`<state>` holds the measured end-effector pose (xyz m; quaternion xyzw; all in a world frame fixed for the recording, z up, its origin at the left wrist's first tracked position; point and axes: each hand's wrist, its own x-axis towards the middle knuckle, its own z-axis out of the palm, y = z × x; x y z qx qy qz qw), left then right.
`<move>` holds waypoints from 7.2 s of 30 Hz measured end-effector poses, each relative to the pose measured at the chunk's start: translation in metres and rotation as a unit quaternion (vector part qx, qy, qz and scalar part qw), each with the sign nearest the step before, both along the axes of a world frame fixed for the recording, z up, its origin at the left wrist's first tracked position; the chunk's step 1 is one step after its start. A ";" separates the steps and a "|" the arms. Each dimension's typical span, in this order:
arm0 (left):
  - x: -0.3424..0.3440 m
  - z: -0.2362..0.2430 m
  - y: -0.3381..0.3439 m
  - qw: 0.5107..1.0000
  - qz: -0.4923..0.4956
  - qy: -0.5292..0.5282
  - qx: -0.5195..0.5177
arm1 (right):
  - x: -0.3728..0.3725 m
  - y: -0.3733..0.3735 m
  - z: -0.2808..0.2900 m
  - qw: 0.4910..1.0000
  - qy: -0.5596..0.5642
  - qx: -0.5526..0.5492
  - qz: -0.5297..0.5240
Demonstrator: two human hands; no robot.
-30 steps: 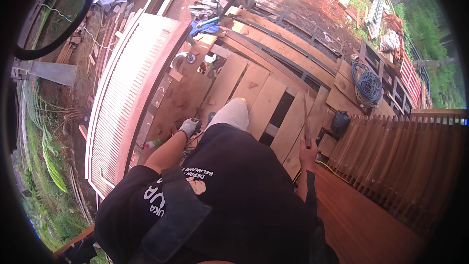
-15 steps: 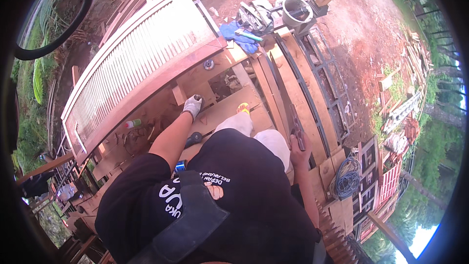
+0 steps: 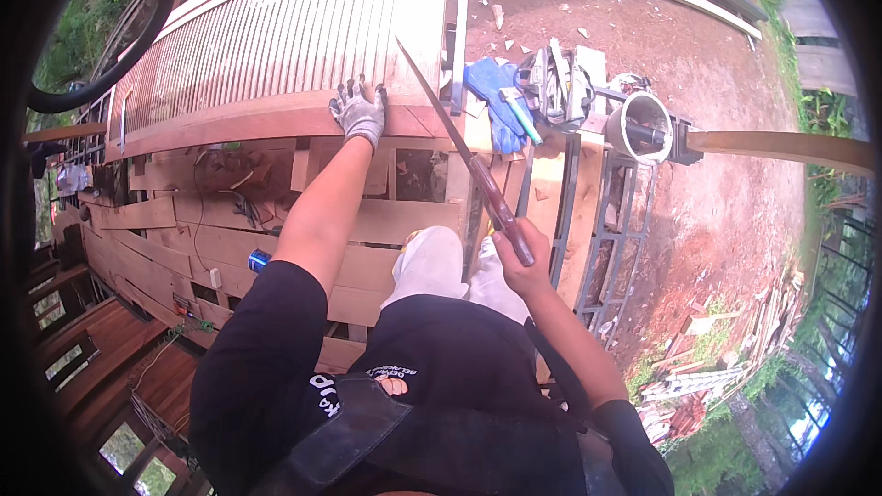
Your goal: The person uses a hand saw to cut a wooden plank on a workbench, then retrieves additional planks from a stack and places them on the bench. The person also uses a hammer briefly on the workbench.
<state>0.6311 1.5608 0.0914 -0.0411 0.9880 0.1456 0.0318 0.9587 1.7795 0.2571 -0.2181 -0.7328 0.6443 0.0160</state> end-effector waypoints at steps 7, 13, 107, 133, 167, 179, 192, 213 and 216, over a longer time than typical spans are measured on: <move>0.019 -0.014 0.001 0.990 0.011 0.068 -0.120 | -0.053 0.027 -0.081 0.994 0.023 -0.084 0.066; 0.023 -0.006 0.010 0.982 0.012 0.185 -0.030 | -0.055 0.028 -0.118 0.990 0.038 -0.091 0.098; 0.025 -0.018 0.006 0.960 0.030 0.274 0.045 | 0.023 0.050 -0.158 0.977 0.108 0.130 0.133; 0.019 -0.016 0.003 0.961 0.038 0.270 0.041 | 0.013 0.048 -0.160 0.981 0.108 0.087 0.133; 0.021 -0.020 0.016 0.961 0.014 0.276 0.026 | -0.111 0.002 -0.163 0.981 0.156 0.030 0.114; 0.022 -0.017 0.014 0.969 0.014 0.247 0.030 | -0.142 -0.013 -0.139 0.983 0.129 0.022 0.126; 0.024 -0.024 0.017 0.956 0.019 0.292 0.010 | -0.092 0.002 -0.153 0.983 0.126 0.052 0.120; 0.026 -0.022 0.009 0.965 0.034 0.260 0.027 | 0.023 0.061 -0.158 0.970 0.150 0.114 0.156; 0.021 -0.013 0.019 0.969 0.013 0.245 0.044 | -0.115 0.000 -0.164 0.985 0.140 0.035 0.098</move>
